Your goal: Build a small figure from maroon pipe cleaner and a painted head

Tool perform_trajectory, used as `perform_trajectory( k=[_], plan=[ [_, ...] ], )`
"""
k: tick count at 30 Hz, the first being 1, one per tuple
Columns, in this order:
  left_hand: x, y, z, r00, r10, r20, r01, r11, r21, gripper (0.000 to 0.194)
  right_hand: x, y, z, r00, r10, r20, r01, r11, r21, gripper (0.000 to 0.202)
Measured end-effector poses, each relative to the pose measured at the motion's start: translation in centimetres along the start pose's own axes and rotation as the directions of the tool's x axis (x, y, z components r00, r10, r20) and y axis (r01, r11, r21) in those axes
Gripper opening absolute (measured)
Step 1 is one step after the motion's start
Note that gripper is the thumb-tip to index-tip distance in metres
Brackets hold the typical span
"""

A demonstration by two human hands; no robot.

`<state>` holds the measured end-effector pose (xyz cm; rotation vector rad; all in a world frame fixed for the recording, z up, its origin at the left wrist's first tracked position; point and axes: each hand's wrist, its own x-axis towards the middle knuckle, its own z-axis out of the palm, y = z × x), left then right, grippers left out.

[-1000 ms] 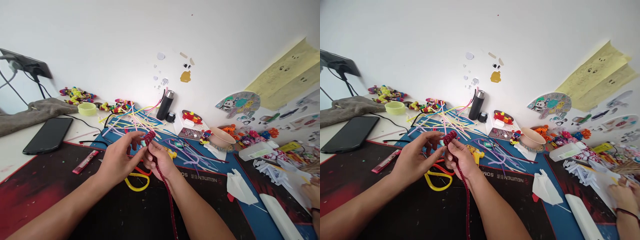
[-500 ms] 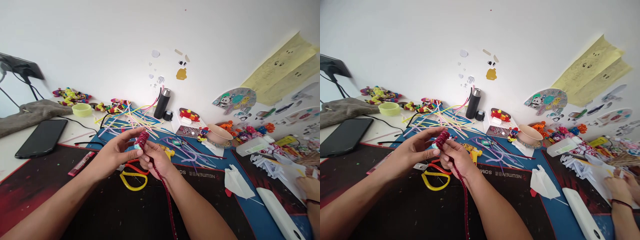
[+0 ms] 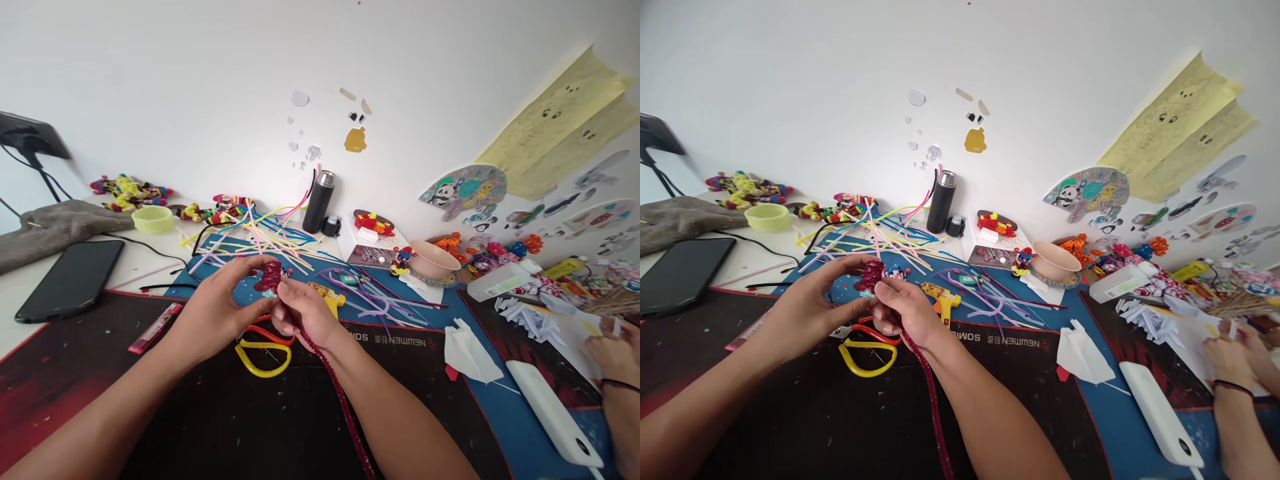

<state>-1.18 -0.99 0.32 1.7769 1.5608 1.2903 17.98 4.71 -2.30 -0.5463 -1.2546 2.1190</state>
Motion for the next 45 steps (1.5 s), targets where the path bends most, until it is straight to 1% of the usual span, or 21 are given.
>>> perform_trajectory(
  k=[4,13,21,24,27,30,32,34,36,38,41,45],
  plan=[
    [0.1,-0.3,-0.1,0.997,0.069,-0.032,-0.067,0.996,0.060,0.051,0.0,-0.3,0.1,1.000,0.006,0.004,-0.006,1.000,-0.005,0.053],
    [0.1,-0.7,0.0,0.990,0.130,-0.052,-0.123,0.986,0.113,0.041,-0.1,-0.5,0.4,0.999,0.048,-0.002,-0.048,0.999,-0.009,0.046],
    [0.2,-0.5,-0.2,0.985,0.169,-0.015,-0.164,0.971,0.172,0.036,0.1,-0.2,0.2,0.998,0.059,-0.010,-0.059,0.997,-0.058,0.044],
    [0.2,-0.5,-0.1,0.988,0.154,-0.012,-0.150,0.974,0.168,0.038,0.1,-0.2,0.1,0.998,0.065,-0.019,-0.066,0.996,-0.060,0.046],
    [0.1,-0.6,0.0,0.994,0.106,0.004,-0.106,0.990,0.093,0.045,0.1,-0.2,0.2,0.998,0.070,0.000,-0.070,0.997,-0.013,0.049],
    [0.2,-0.6,-0.2,0.998,0.037,0.056,-0.033,0.997,-0.065,0.055,-0.1,-0.2,0.4,0.998,0.064,0.010,-0.064,0.997,0.037,0.050],
    [0.3,-0.7,-0.6,0.992,-0.022,0.125,0.047,0.980,-0.195,0.066,-0.2,-0.3,0.6,0.998,0.066,0.007,-0.067,0.996,0.061,0.052],
    [0.4,-0.7,-1.0,0.974,-0.066,0.218,0.133,0.942,-0.309,0.078,-0.2,-0.4,0.7,0.998,0.065,0.019,-0.066,0.995,0.077,0.053],
    [0.5,-0.6,-1.3,0.958,-0.086,0.273,0.188,0.909,-0.373,0.081,-0.3,-0.5,0.8,0.998,0.050,0.039,-0.054,0.995,0.087,0.052],
    [0.6,-0.5,-1.4,0.960,-0.101,0.261,0.203,0.894,-0.399,0.078,-0.3,-0.6,0.8,0.998,0.038,0.057,-0.043,0.995,0.085,0.050],
    [0.6,-0.3,-1.4,0.974,-0.118,0.195,0.186,0.906,-0.380,0.072,-0.4,-0.7,0.8,0.997,0.034,0.073,-0.039,0.997,0.065,0.052],
    [0.4,-0.2,-1.4,0.996,-0.062,0.068,0.078,0.962,-0.263,0.069,-0.4,-0.8,0.8,0.997,0.049,0.056,-0.050,0.999,0.022,0.057]
  ],
)
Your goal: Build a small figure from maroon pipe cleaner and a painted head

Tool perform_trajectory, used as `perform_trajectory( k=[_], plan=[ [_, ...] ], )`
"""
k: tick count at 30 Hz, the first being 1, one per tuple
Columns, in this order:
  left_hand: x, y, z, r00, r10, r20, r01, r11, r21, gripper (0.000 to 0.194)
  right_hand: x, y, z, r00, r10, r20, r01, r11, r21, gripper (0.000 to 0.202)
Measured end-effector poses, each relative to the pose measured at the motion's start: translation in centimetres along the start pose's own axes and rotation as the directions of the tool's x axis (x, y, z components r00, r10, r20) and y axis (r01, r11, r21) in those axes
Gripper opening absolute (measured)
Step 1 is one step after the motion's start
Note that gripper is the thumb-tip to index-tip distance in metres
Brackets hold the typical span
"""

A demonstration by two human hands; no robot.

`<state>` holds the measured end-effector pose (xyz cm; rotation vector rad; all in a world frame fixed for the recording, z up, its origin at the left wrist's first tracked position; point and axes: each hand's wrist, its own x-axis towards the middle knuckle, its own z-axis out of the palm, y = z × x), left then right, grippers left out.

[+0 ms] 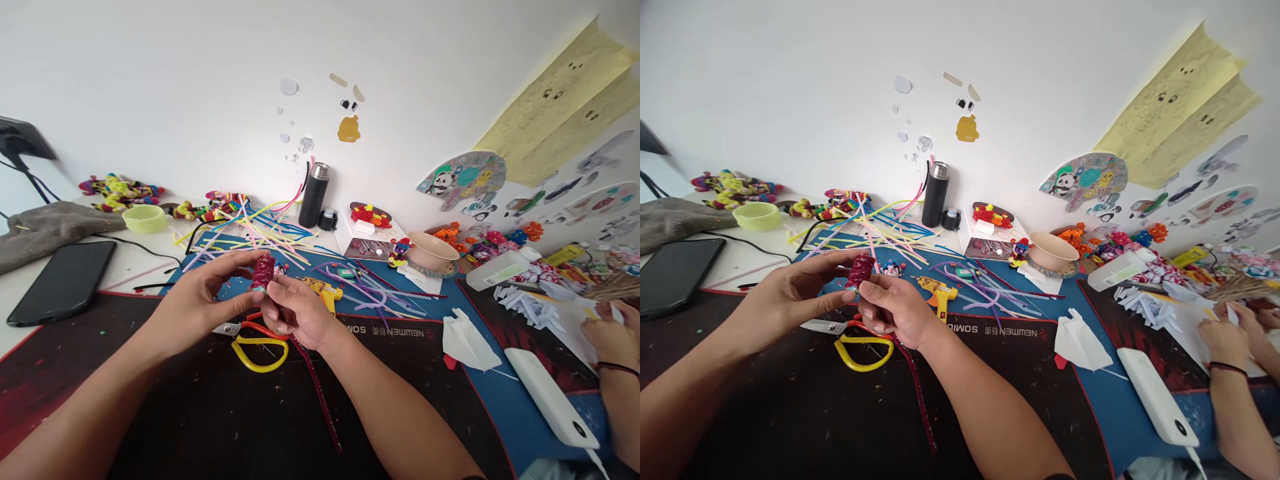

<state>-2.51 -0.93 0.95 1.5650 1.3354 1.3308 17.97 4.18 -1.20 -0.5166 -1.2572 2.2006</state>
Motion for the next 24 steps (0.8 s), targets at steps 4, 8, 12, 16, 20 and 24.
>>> perform_trajectory(
  k=[4,8,12,16,20,24],
  plan=[
    [-0.1,0.0,-0.2,0.998,0.050,-0.034,-0.047,0.996,0.081,0.070,0.0,0.1,0.0,1.000,0.001,-0.027,-0.003,0.998,-0.063,0.060],
    [-0.1,0.0,-0.6,0.998,0.048,-0.050,-0.043,0.996,0.084,0.068,0.1,0.2,-0.1,0.999,-0.001,-0.032,-0.002,0.997,-0.072,0.060],
    [0.0,0.3,-0.7,0.999,0.032,-0.032,-0.030,0.998,0.054,0.065,0.1,0.2,-0.2,0.998,-0.011,-0.056,0.008,0.999,-0.049,0.058],
    [-0.1,0.2,-0.6,0.999,0.030,-0.039,-0.028,0.997,0.074,0.062,0.2,0.1,-0.1,0.997,-0.045,-0.063,0.043,0.998,-0.036,0.054],
    [0.0,-0.4,-0.9,0.996,0.069,-0.057,-0.062,0.990,0.129,0.058,0.2,-0.1,-0.1,0.996,-0.067,-0.065,0.063,0.996,-0.055,0.053],
    [0.1,-0.8,-1.5,0.992,0.122,-0.045,-0.109,0.970,0.216,0.055,0.2,-0.3,-0.2,0.993,-0.090,-0.070,0.086,0.994,-0.069,0.051]
  ],
)
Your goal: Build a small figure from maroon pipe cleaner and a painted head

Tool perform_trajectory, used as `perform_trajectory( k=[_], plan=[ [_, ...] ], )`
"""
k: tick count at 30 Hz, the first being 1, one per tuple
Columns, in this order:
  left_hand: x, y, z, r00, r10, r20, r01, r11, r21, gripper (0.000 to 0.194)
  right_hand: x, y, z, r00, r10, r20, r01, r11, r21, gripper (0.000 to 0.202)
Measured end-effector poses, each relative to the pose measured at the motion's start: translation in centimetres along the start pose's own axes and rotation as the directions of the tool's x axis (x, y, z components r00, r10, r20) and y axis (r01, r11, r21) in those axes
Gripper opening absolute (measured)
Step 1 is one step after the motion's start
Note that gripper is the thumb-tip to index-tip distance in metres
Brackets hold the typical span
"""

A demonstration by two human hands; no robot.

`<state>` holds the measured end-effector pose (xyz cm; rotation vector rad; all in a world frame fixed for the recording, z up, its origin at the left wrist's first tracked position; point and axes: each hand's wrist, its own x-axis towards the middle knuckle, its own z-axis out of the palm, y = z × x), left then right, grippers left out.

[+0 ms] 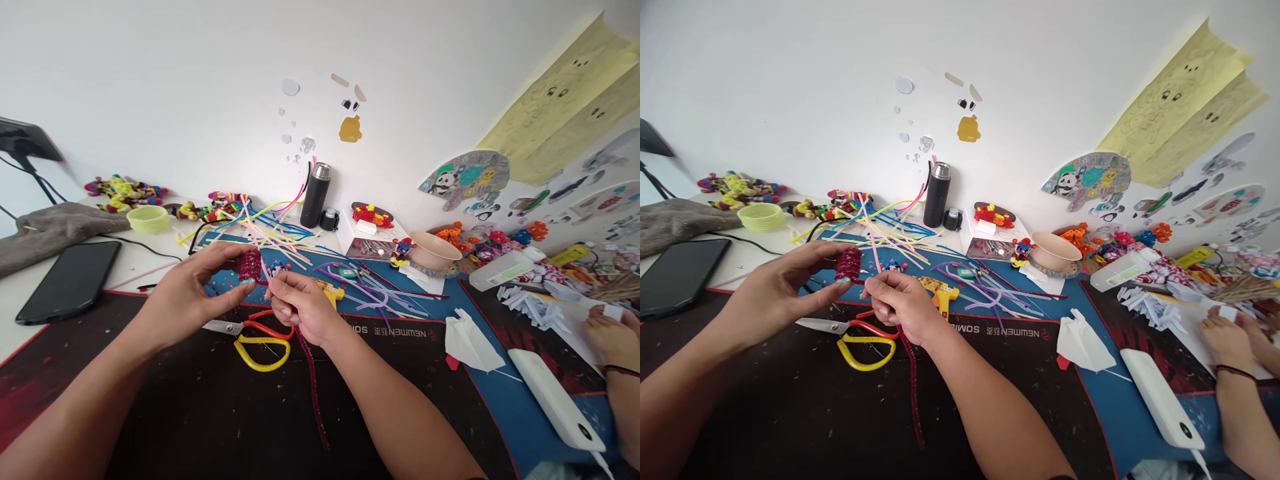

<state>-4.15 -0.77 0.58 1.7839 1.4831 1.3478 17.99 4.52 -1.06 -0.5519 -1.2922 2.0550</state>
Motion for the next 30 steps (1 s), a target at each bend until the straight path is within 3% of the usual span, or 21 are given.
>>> perform_trajectory(
  k=[14,24,30],
  plan=[
    [-0.03,0.08,0.10,0.995,0.086,0.049,-0.092,0.988,0.123,0.057,0.20,0.00,-0.14,0.995,0.102,0.000,-0.102,0.989,0.106,0.038],
    [-0.07,0.01,0.57,0.998,0.020,0.067,-0.020,1.000,0.000,0.061,0.22,0.22,-0.29,0.989,0.148,-0.021,-0.146,0.985,0.090,0.042],
    [0.09,0.23,0.68,0.995,-0.030,0.090,0.034,0.999,-0.038,0.065,0.24,0.65,0.08,0.995,0.080,-0.063,-0.079,0.997,0.014,0.050]
  ],
)
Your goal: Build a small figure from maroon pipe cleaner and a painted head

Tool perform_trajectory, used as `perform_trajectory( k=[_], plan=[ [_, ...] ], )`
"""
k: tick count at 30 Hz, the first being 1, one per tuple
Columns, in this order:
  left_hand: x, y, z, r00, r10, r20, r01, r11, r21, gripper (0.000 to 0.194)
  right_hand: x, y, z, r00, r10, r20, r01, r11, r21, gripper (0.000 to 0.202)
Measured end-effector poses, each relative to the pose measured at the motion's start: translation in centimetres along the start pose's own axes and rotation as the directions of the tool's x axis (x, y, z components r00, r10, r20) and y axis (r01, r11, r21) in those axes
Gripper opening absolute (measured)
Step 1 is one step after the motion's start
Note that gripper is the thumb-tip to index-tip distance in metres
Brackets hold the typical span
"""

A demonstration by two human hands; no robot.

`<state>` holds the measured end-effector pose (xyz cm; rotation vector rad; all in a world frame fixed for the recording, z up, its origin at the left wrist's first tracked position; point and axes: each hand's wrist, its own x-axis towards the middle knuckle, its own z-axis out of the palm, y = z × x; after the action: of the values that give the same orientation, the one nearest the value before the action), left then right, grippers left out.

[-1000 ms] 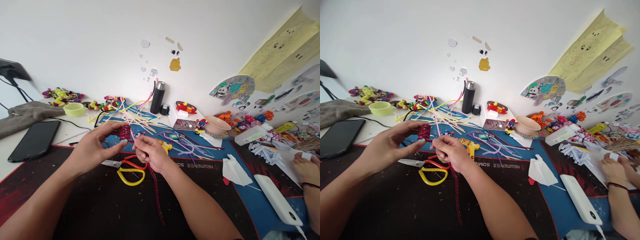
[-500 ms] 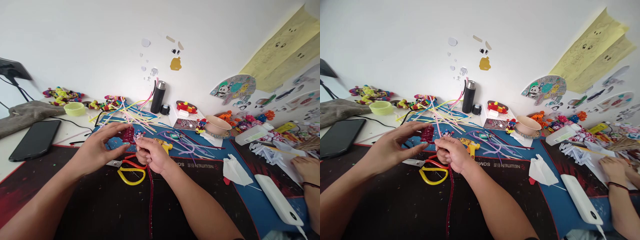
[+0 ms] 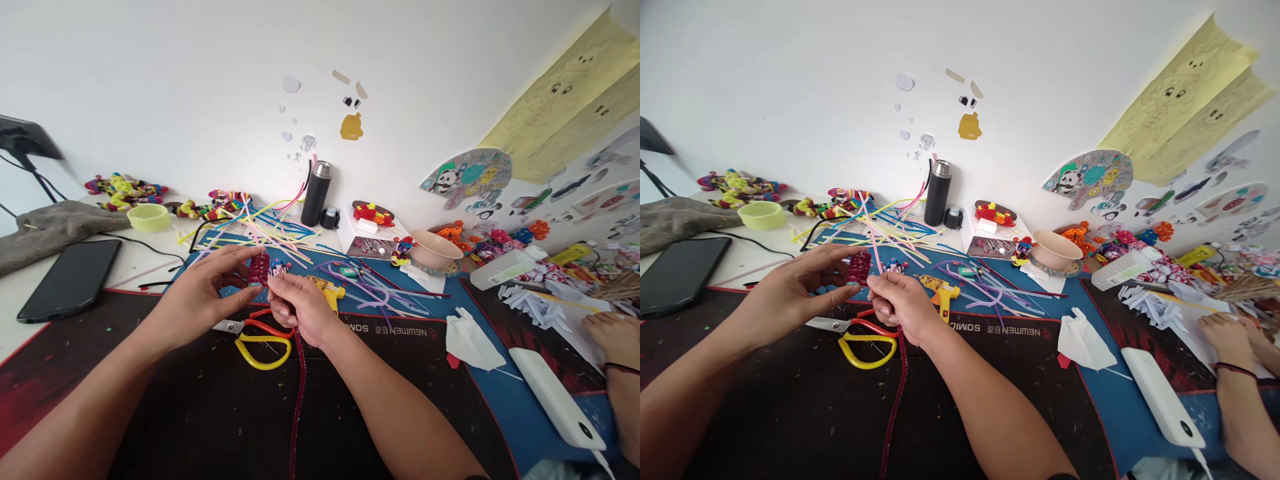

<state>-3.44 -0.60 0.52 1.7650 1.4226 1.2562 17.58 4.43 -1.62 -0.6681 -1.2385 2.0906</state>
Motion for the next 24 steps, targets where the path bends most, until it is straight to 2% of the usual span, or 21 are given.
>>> perform_trajectory(
  k=[9,17,20,24],
  plan=[
    [0.09,-0.27,0.02,0.999,-0.032,0.008,0.032,0.999,-0.001,0.069,-0.24,-0.53,0.49,0.999,-0.036,-0.013,0.036,0.999,-0.021,0.057],
    [0.05,-0.45,-0.06,1.000,-0.007,0.008,0.006,0.996,0.086,0.072,-0.17,-0.42,0.59,0.999,0.008,-0.039,-0.008,1.000,-0.015,0.056],
    [-0.01,-0.21,0.19,0.999,-0.032,0.011,0.031,0.999,0.033,0.071,-0.16,-0.44,0.61,0.998,0.009,-0.062,-0.011,1.000,-0.022,0.056],
    [0.01,0.52,0.70,0.991,-0.133,0.028,0.136,0.977,-0.163,0.074,-0.22,-0.43,0.67,0.996,-0.022,-0.081,0.020,1.000,-0.018,0.055]
  ],
)
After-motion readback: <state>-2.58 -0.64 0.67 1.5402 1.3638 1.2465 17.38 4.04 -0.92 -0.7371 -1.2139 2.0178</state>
